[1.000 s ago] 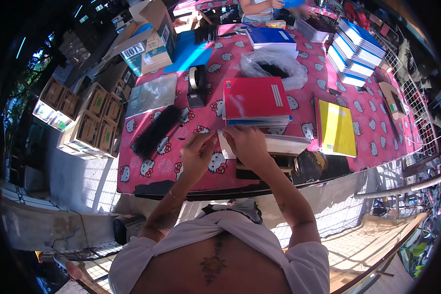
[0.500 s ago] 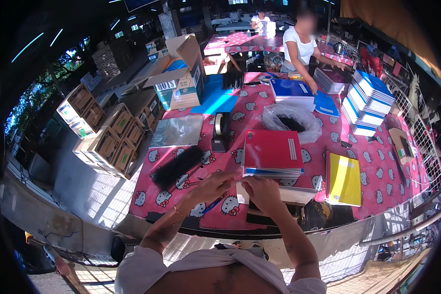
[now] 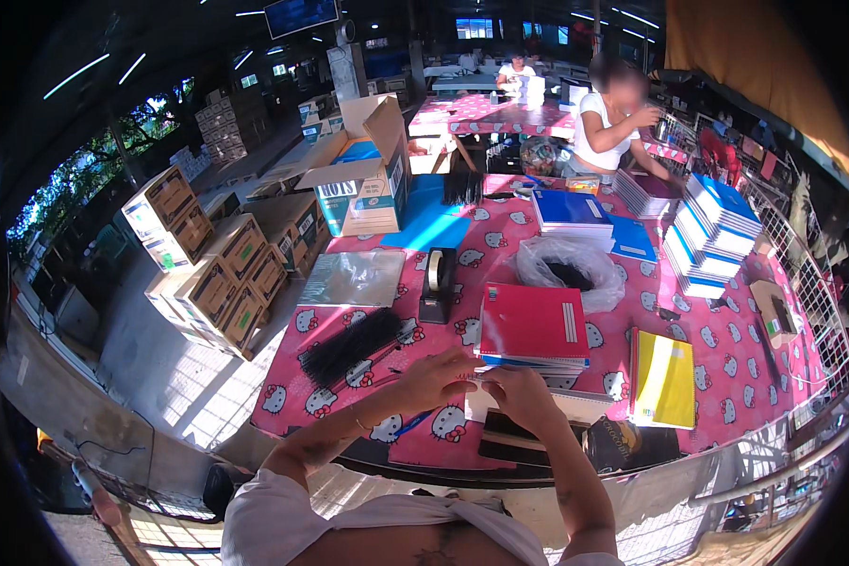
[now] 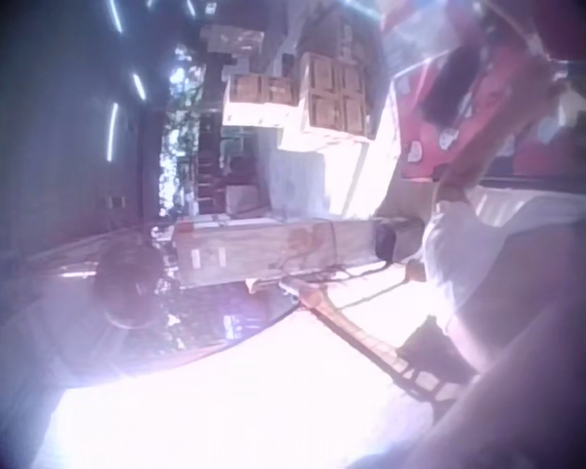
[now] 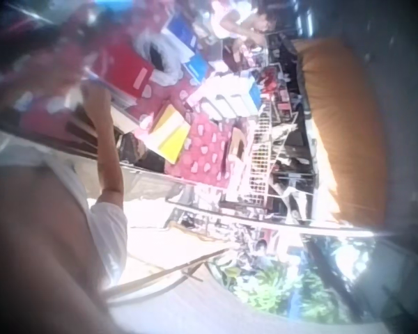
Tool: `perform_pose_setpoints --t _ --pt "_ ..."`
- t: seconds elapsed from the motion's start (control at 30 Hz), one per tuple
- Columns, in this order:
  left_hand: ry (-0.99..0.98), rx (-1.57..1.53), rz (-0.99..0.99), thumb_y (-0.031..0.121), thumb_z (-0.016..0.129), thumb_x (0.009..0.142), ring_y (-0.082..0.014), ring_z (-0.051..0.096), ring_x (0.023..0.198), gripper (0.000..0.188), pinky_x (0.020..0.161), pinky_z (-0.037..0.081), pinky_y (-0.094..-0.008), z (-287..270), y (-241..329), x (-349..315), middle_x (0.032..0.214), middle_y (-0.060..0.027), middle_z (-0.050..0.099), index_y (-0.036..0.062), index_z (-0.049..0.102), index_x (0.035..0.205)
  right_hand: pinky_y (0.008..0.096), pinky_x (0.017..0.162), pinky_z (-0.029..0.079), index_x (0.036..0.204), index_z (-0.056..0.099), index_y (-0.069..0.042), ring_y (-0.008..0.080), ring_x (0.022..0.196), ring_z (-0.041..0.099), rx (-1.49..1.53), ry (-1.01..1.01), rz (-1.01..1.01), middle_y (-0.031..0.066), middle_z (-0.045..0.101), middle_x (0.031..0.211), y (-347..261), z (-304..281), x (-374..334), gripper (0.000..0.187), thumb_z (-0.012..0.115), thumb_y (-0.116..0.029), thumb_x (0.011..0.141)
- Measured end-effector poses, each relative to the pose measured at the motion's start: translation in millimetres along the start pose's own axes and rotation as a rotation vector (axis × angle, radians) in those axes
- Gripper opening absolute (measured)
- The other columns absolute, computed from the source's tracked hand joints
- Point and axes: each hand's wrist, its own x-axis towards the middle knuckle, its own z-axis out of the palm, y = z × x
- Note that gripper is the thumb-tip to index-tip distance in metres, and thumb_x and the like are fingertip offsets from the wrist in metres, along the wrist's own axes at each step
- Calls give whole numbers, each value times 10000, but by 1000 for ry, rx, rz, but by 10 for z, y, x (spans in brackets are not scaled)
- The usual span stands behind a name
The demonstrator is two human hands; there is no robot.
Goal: The person organizes and stacks several notebooks on a table, handling them individually or in small groups and arranging them into distinct stacks by color.
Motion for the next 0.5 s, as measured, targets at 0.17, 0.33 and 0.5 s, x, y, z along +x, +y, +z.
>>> perform_pose_setpoints --t 0.17,0.33,0.5 --pt "-36 27 -91 266 668 934 -308 678 817 172 696 543 -431 15 52 59 946 -73 639 115 680 1015 461 706 542 1054 726 -116 371 794 684 -106 48 -95 159 707 859 -36 -118 -49 182 679 -171 887" --pt "-166 103 -96 335 654 917 -297 653 838 277 703 527 -454 75 -108 21 1033 -72 602 122 644 1093 509 690 540 1072 732 -167 393 777 681 -156 2 18 150 711 835 86 -144 -89 184 643 -205 915" --pt "-189 416 -191 449 621 923 -390 544 1221 640 981 443 -522 301 256 49 1295 -201 539 -4 501 1359 494 661 543 1036 732 -157 376 749 684 -219 32 19 142 711 816 170 -75 -61 164 648 -195 901"
